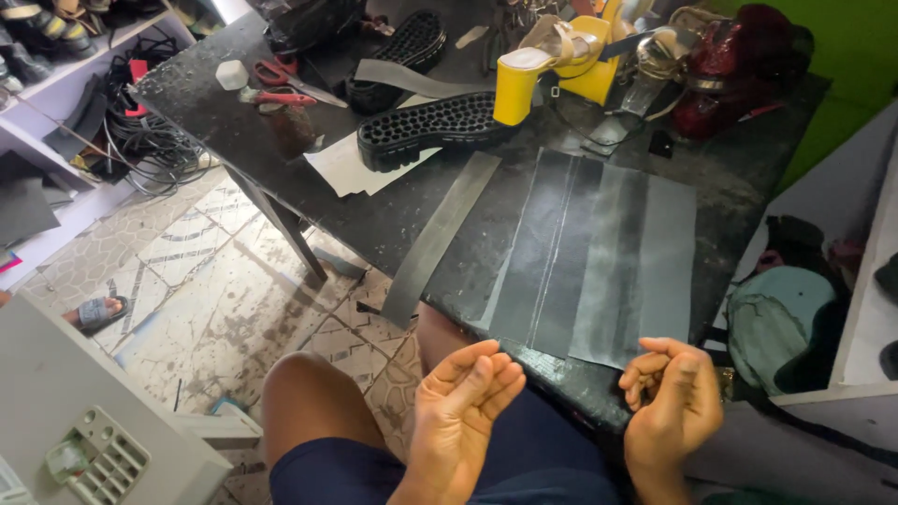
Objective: The person sits at a workbench and uses a brush to apply adhesive from a jar onto strips of dark rubber sheeting laid on the table, brushing across several strips. They then lift and fold the coated strips, aligning them over the sheet to press the glued surfaces together.
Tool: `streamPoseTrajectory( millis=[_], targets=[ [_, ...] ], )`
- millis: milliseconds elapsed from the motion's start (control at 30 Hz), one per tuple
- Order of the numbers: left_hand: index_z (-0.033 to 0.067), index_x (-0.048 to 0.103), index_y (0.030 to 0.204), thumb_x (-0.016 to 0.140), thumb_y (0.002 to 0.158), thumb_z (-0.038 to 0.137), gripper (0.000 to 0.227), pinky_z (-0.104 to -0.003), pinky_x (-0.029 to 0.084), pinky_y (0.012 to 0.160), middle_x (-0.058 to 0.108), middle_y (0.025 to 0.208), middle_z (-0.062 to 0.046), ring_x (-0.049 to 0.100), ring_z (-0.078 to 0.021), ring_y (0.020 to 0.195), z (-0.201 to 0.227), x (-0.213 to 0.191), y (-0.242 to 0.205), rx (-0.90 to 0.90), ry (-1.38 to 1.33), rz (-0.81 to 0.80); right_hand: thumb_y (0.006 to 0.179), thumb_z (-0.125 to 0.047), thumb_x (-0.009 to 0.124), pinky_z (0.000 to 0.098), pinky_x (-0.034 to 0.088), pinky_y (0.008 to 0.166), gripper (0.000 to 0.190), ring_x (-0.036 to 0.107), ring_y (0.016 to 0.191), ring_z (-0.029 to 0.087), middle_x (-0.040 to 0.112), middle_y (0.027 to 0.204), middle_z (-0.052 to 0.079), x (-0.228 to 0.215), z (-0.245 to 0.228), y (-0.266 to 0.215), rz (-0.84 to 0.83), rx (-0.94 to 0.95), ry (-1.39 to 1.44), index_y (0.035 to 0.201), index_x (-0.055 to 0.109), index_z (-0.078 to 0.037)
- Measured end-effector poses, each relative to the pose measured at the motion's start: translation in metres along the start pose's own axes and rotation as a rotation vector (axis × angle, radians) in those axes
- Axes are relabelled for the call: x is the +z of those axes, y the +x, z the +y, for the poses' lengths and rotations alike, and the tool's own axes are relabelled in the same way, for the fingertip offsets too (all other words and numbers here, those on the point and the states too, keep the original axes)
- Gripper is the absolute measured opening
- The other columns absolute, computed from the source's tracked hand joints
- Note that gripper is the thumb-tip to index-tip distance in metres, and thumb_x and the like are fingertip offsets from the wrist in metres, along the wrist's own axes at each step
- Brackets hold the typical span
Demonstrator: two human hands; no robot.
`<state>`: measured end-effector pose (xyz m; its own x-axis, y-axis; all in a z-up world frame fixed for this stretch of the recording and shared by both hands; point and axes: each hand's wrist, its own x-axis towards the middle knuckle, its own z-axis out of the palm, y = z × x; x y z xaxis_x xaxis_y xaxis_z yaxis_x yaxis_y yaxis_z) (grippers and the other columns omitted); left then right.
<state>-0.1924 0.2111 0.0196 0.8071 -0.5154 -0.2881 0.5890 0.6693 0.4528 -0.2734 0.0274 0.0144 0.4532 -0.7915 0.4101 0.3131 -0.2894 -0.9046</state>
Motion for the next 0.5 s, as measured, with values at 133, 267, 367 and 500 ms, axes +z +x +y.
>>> streamPoseTrajectory(
  millis=[133, 267, 367, 500],
  targets=[
    [-0.0048, 0.069, 0.115, 0.063, 0.094, 0.006, 0.025, -0.044, 0.062, 0.093, 0.077, 0.099, -0.017, 0.077, -0.0266, 0.094, 0.009, 0.026, -0.014, 0.053, 0.095, -0.028, 0.118, -0.033, 0.039, 0.0199, 0.033, 0.051, 0.041, 0.045, 0.055, 0.008, 0.056, 0.07, 0.008, 0.002, -0.002, 0.0, 0.001, -0.003, -0.001, 0.11, 0.058, 0.002],
    [-0.0064, 0.069, 0.115, 0.066, 0.093, 0.002, 0.024, -0.04, 0.062, 0.091, 0.076, 0.098, -0.016, 0.076, -0.0245, 0.093, 0.009, 0.031, -0.023, 0.172, 0.252, -0.11, 0.119, -0.032, 0.038, 0.0203, 0.034, 0.052, 0.041, 0.045, 0.054, 0.008, 0.057, 0.07, 0.009, 0.001, -0.003, 0.001, -0.024, -0.017, -0.012, 0.11, 0.058, 0.003],
    [-0.0075, 0.068, 0.114, 0.072, 0.091, -0.003, 0.024, -0.034, 0.06, 0.089, 0.075, 0.096, -0.014, 0.074, -0.0201, 0.093, 0.009, 0.035, -0.031, 0.309, 0.439, -0.152, 0.119, -0.032, 0.037, 0.0201, 0.034, 0.051, 0.041, 0.045, 0.055, 0.008, 0.057, 0.071, 0.01, 0.001, -0.003, 0.001, -0.033, -0.018, -0.002, 0.11, 0.058, 0.003],
    [-0.0068, 0.068, 0.115, 0.076, 0.088, -0.008, 0.028, -0.028, 0.057, 0.09, 0.071, 0.097, -0.009, 0.07, -0.0144, 0.095, 0.01, 0.044, -0.036, 0.498, 0.624, -0.247, 0.119, -0.032, 0.037, 0.0202, 0.035, 0.052, 0.041, 0.045, 0.054, 0.008, 0.057, 0.07, 0.009, 0.001, -0.001, 0.001, -0.038, -0.017, 0.017, 0.11, 0.058, 0.003]
  ],
)
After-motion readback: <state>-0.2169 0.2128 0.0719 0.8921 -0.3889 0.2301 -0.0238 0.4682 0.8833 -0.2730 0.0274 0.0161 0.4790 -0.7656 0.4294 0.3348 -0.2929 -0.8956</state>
